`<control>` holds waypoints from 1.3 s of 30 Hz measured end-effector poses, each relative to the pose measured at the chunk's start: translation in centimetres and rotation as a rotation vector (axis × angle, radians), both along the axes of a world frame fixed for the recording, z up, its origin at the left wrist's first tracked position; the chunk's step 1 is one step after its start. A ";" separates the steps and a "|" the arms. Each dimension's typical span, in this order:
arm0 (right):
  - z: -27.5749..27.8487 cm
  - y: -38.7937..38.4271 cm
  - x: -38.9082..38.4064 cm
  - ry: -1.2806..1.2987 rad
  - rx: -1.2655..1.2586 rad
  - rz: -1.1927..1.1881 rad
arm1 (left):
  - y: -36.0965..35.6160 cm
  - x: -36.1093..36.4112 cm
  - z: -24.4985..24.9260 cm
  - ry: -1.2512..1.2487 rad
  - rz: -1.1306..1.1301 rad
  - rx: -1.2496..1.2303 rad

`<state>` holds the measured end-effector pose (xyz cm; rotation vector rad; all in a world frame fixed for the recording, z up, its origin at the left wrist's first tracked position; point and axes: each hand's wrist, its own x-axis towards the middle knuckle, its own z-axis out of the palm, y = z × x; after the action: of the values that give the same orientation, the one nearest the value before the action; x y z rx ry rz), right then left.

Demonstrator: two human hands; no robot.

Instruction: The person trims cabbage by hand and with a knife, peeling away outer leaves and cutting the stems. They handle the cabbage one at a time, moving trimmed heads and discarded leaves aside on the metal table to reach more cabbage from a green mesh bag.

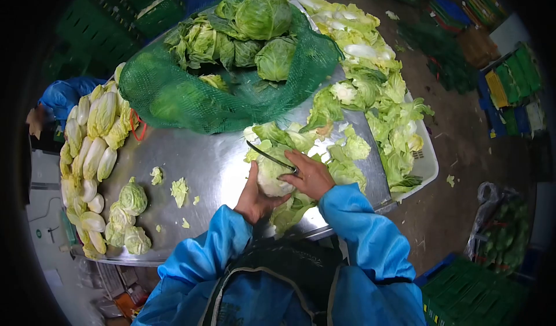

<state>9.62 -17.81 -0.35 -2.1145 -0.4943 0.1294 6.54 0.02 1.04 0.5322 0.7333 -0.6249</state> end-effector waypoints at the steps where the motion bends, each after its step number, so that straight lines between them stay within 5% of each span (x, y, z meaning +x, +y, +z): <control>1: -0.2 0.2 0.4 -0.038 0.011 -0.012 | 0.1 0.3 -0.2 0.026 0.013 0.016; 4: -1.5 1.7 1.2 -0.158 0.068 -0.092 | 0.3 1.5 0.6 0.083 0.032 0.054; 10: -0.9 2.2 2.2 0.094 0.149 -0.314 | 0.1 2.3 0.4 0.061 0.011 0.058; 12: -3.0 1.1 2.9 0.193 0.175 -0.177 | 0.0 2.0 0.6 0.055 0.012 0.057; 16: 1.9 -1.3 0.5 0.309 0.118 0.045 | 0.2 1.6 0.9 0.049 0.002 0.070; 19: 0.7 -1.3 -0.9 0.011 -0.106 0.119 | -0.1 1.9 0.9 0.059 0.004 0.044; 27: 0.7 -0.4 -0.1 -0.129 -0.386 0.018 | 0.0 2.9 1.2 0.074 -0.025 0.089; 34: -1.0 -1.2 1.1 -0.238 -0.244 -0.004 | 0.3 2.5 0.7 0.033 -0.037 0.097; 37: -0.8 -1.4 1.8 -0.053 -0.221 -0.061 | 0.5 2.2 0.5 0.055 0.000 0.062; 39: -0.7 -0.9 2.0 0.021 0.017 -0.072 | 0.7 1.9 0.5 0.053 -0.005 0.060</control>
<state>11.58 -18.73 -1.00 -2.1097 -0.4057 0.1057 8.44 0.70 1.50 0.5747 0.8027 -0.6255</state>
